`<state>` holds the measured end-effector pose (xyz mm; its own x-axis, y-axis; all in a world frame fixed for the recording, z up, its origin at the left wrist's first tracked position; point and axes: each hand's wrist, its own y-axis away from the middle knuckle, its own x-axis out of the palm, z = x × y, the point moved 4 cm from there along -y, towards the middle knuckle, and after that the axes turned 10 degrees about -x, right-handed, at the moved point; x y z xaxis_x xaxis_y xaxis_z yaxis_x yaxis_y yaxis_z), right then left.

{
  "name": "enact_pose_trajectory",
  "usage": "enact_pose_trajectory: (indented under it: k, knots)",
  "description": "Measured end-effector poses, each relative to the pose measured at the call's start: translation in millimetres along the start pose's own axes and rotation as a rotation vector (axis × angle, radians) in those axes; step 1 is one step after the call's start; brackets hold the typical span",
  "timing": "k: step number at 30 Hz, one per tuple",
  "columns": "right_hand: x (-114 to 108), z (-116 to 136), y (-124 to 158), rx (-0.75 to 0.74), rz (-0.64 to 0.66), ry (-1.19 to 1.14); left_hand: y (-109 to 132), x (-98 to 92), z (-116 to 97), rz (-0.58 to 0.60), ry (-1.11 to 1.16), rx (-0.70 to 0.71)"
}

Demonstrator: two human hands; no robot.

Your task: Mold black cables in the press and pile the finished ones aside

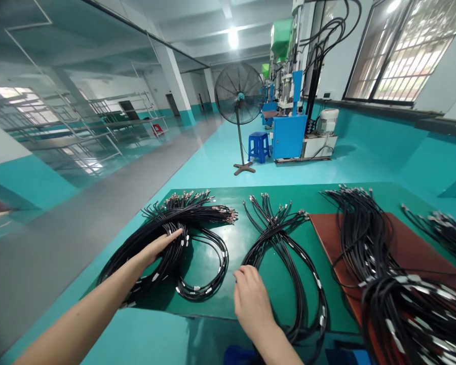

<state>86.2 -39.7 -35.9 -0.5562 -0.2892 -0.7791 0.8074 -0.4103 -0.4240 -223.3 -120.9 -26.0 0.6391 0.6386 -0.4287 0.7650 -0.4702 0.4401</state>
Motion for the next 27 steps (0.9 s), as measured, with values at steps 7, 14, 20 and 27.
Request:
enact_pose_trajectory:
  k: [7, 14, 20, 27]
  knots:
    - [56.8, 2.5, -79.6, 0.037, 0.190, 0.105, -30.0, 10.9, 11.1, 0.206, 0.241, -0.171]
    - [81.7, -15.4, -120.4, 0.280, 0.315, 0.271, -46.9, 11.3, 15.6, 0.298, 0.330, -0.241]
    - [85.2, -19.7, -134.5, 0.351, 0.408, 0.250, -38.1, 9.3, 9.2, 0.280, 0.483, -0.306]
    - [64.1, -36.8, -123.3, 0.402, 0.399, 0.133, -32.0, -6.6, -1.0, 0.274, 0.556, -0.334]
